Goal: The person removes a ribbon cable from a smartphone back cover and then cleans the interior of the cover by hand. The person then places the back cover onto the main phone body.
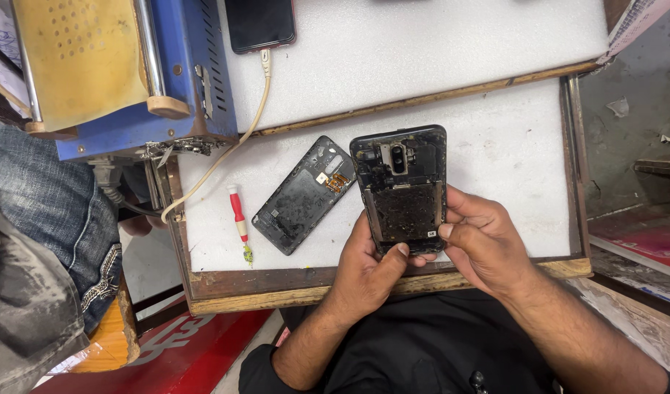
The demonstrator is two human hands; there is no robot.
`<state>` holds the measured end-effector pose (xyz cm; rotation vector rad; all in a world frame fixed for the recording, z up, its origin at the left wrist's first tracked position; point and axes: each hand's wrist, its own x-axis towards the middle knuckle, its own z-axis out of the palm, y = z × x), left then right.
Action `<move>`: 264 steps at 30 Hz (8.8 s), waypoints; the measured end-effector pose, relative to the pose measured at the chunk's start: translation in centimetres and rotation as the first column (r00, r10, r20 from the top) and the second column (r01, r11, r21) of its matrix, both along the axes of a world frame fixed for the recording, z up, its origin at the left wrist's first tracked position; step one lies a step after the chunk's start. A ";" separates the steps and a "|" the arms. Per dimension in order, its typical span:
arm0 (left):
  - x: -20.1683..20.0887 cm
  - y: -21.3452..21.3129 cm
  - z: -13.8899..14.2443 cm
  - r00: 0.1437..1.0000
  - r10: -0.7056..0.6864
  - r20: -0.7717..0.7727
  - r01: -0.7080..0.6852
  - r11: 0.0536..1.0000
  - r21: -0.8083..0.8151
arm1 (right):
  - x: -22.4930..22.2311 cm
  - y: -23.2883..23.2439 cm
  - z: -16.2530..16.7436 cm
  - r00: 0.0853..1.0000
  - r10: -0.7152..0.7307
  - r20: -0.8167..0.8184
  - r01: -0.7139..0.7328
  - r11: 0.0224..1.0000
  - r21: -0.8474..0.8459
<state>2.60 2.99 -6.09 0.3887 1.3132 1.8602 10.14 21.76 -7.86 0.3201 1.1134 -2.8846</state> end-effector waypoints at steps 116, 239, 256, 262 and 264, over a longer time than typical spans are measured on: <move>-2.6 2.1 3.1 0.923 0.181 0.340 -0.232 0.966 0.117 | 0.3 -1.1 1.5 0.987 -0.084 0.138 0.043 0.960 0.278; -2.5 3.3 0.9 0.874 0.348 -0.340 -0.419 0.893 -0.162 | 0.3 -0.8 0.6 0.978 -0.120 0.169 0.090 0.981 0.174; -3.3 2.2 3.8 0.528 -0.008 -0.849 -0.416 0.869 -0.267 | 0.3 -0.8 0.4 0.978 -0.135 0.161 0.099 0.972 0.212; -3.8 2.3 3.9 0.652 0.078 -0.754 -0.439 0.850 -0.292 | 0.4 -0.6 0.2 0.975 -0.144 0.169 0.098 0.962 0.256; -4.2 2.4 3.8 0.685 0.081 -0.724 -0.414 0.861 -0.295 | 0.4 -0.6 0.2 0.974 -0.142 0.174 0.091 0.957 0.275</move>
